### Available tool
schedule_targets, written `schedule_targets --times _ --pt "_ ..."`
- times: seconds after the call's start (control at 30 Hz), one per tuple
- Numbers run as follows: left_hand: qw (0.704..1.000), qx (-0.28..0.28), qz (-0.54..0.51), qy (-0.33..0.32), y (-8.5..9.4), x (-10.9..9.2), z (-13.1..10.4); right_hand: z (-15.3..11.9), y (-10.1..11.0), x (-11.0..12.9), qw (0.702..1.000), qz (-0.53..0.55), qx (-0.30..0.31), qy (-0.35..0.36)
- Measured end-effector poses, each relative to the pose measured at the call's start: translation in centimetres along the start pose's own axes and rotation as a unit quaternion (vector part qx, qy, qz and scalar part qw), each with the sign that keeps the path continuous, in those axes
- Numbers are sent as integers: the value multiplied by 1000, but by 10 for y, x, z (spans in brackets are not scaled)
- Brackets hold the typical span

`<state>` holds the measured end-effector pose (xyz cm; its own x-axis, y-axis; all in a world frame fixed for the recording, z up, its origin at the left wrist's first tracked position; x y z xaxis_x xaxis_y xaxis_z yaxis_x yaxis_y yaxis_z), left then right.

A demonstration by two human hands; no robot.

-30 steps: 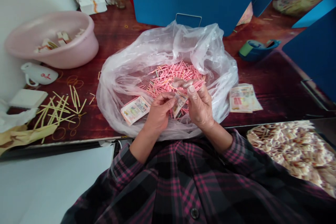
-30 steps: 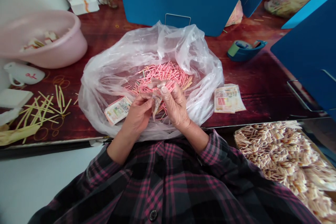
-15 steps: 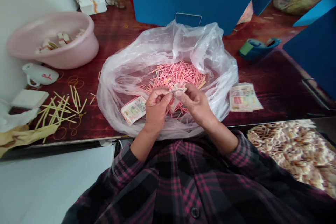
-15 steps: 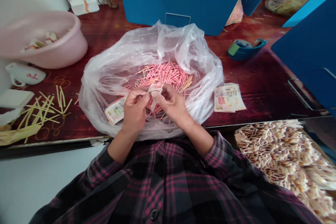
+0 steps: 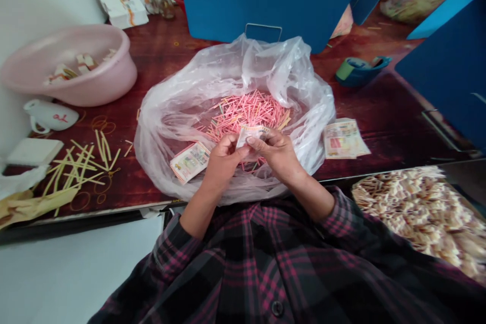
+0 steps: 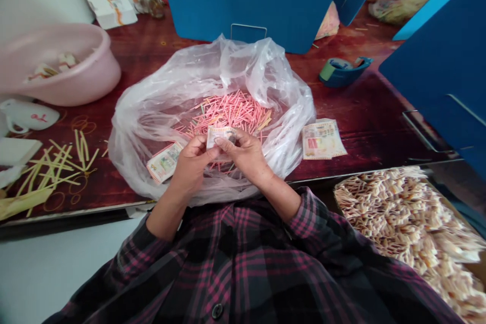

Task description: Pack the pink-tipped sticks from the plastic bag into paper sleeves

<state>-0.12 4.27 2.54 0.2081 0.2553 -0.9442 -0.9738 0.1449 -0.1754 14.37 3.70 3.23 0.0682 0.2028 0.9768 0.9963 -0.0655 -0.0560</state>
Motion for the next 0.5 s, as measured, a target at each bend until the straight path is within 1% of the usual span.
schedule_targets --times 0.07,0.1,0.2,0.23,0.27,0.3,0.33,0.37,0.4,0.47,0.5 --pt "999 -8 37 -20 13 -9 0 -1 14 4 1000 10 -12 12" --pt "997 -15 66 -32 24 -14 0 -1 27 7 999 11 -25 23" --pt "985 -27 156 -63 60 -31 0 -6 82 21 994 3 -85 68" --pt "979 -31 186 -74 69 -36 -1 -10 100 25 991 -1 -106 82" --pt "974 -33 209 -85 74 -41 -2 -13 114 28 988 -5 -124 93" --pt "969 -28 226 -94 74 -45 -2 -17 123 30 985 -9 -136 102" --pt "967 -14 234 -102 67 -48 -3 -22 125 31 984 -13 -143 108" --pt "966 8 234 -106 55 -50 -3 -26 122 32 983 -17 -141 112" --pt "967 37 228 -108 39 -51 -3 -30 112 33 985 -24 -130 114" --pt "969 93 202 -107 4 -48 -2 -37 82 37 989 -50 -83 114" --pt "971 105 186 -111 -10 -47 -2 -40 66 39 990 -65 -55 117"
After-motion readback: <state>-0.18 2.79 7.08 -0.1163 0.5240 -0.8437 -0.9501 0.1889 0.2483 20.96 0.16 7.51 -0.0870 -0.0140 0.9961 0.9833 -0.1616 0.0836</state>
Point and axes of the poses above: each hand's wrist, its own z-axis towards the middle knuckle, its own y-axis out of the back of the hand, x = y × z, the point moved 7 cm from there along z, towards the middle knuckle, and after that the axes turned 15 degrees about -y, right-handed, at the moved point
